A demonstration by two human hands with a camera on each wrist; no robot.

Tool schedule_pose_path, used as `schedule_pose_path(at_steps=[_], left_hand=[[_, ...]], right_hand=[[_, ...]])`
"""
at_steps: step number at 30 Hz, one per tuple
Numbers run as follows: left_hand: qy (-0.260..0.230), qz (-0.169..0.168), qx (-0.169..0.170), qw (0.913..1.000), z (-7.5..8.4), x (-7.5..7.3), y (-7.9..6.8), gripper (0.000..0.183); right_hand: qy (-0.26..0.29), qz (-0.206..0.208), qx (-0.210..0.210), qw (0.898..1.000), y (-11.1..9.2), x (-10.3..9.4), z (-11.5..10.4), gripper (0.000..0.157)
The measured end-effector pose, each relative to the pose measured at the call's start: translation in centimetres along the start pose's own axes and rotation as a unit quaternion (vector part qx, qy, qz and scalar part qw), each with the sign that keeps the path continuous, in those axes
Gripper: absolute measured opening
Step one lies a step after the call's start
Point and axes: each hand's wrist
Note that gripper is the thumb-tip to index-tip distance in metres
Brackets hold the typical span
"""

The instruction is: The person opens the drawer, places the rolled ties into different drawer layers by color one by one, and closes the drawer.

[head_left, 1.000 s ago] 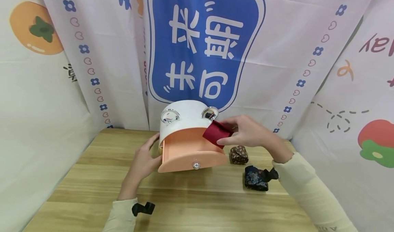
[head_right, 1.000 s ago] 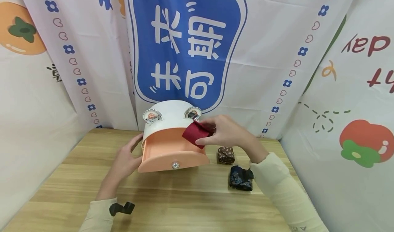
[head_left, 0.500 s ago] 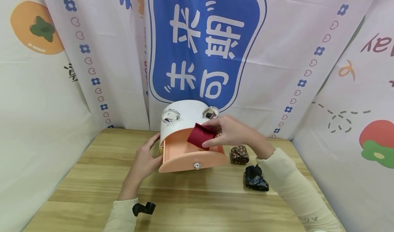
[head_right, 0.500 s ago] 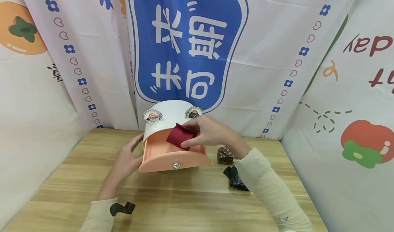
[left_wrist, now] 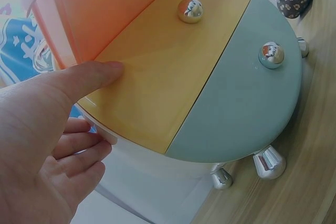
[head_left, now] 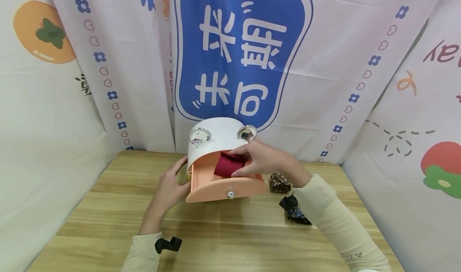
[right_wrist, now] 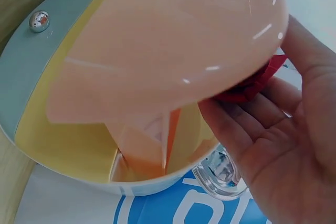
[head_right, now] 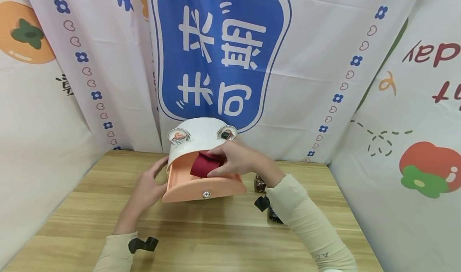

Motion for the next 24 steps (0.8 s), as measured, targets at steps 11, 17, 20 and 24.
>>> schedule_pose_path(at_steps=[11, 17, 20, 24], left_hand=[[0.008, -0.003, -0.006, 0.9999, 0.1, 0.0, 0.0, 0.083], [0.008, -0.005, -0.012, 0.9999, 0.1, 0.0, 0.0, 0.083], [0.008, -0.003, -0.007, 0.9999, 0.0, 0.0, 0.0, 0.082], [0.007, -0.002, 0.000, 1.0000, 0.0, 0.1, 0.1, 0.081]], right_hand=[[-0.029, -0.022, -0.010, 0.999, 0.7, 0.6, 0.5, 0.056], [-0.047, -0.026, -0.018, 0.998, 1.0, 1.1, 0.9, 0.058], [-0.056, -0.028, -0.015, 0.998, 1.1, 1.2, 1.0, 0.056], [-0.072, -0.029, -0.005, 0.997, 1.1, 1.3, 1.0, 0.055]])
Point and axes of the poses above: each hand's wrist, its own y-axis towards the middle knuckle, its own x-axis out of the palm, z = x × y, and after that the axes turned 7 degrees about -x, right-handed
